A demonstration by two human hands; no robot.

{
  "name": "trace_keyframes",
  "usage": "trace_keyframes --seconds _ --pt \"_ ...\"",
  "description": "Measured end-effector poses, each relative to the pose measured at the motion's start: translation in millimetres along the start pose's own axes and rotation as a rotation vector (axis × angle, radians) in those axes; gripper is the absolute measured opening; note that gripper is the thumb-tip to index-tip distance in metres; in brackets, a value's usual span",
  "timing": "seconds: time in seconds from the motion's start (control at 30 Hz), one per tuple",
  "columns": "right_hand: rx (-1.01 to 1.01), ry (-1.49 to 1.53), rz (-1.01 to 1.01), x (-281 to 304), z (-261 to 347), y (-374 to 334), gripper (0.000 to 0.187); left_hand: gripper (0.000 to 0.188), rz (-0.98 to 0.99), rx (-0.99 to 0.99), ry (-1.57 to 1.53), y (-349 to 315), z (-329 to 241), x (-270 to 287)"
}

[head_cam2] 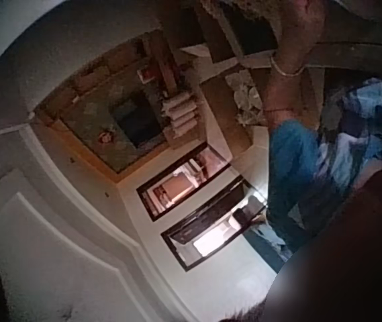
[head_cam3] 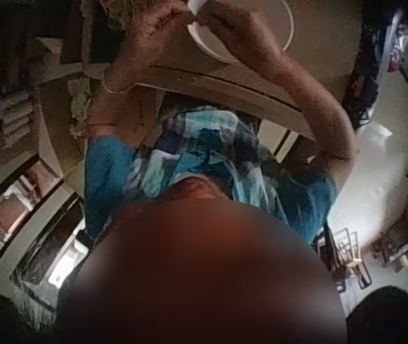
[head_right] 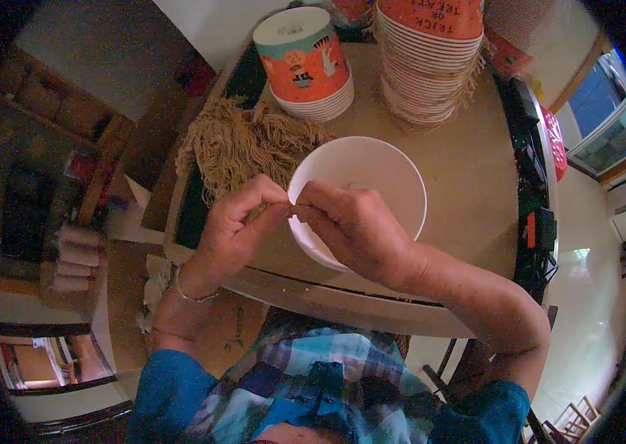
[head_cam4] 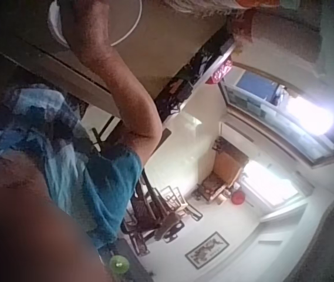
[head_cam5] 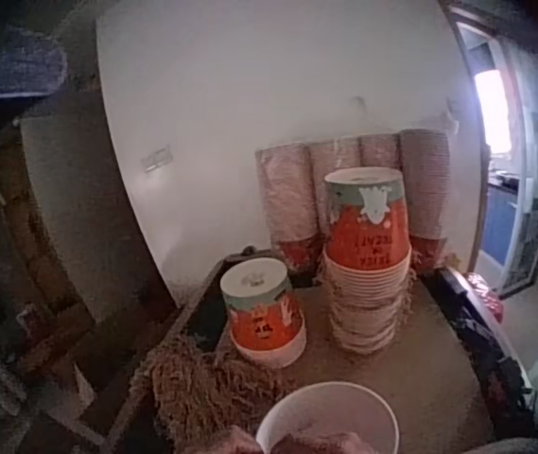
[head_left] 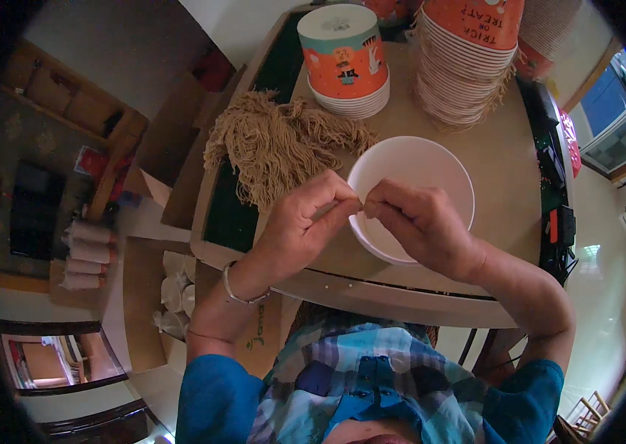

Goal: Manually thread and tie string handles onto paper buckets.

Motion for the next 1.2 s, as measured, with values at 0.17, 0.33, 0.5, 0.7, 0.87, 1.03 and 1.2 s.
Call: trace_keyframes --seconds 0.17,0.33,0.5,0.7,0.87,1.03,1.2 --pt "-0.003 -0.038 0.014 -1.0 -4.8 -0.7 0.007 0.003 -0.013 -0.025 0.082 0.7 -4.0 2.4" --pt "0.001 -0.097 0.057 -3.0 -5.1 -0.8 0.005 0.006 0.008 0.085 -0.089 1.1 8.6 3.5" --pt "-0.035 -0.167 0.036 -0.5 4.9 -2.7 0.01 0.006 0.042 0.167 -0.145 1.1 17.3 3.7" --pt "0.308 -0.444 0.048 -6.2 28.6 -6.0 0.017 0.006 0.074 0.23 -0.155 1.3 12.8 3.0" --pt "0.246 -0.39 0.005 -4.0 20.2 -6.1 0.014 0.005 0.056 0.125 -0.081 4.6 7.4 0.7" --pt "0.108 -0.131 -0.012 3.6 8.4 -0.3 0.005 0.015 -0.024 -0.184 0.254 4.5 -25.8 4.2" --pt "-0.041 0.014 0.018 1.8 -6.8 2.5 0.012 0.022 -0.052 -0.362 0.468 1.9 -39.7 -0.3"
Point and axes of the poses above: each hand's wrist, its own y-axis towards the middle knuckle, its own x-axis out of the back of the hand, z = x × y, the point moved 10 cm from there along y, towards the middle knuckle, and after that the axes turned 2 degrees about z, right-handed, at the moved point
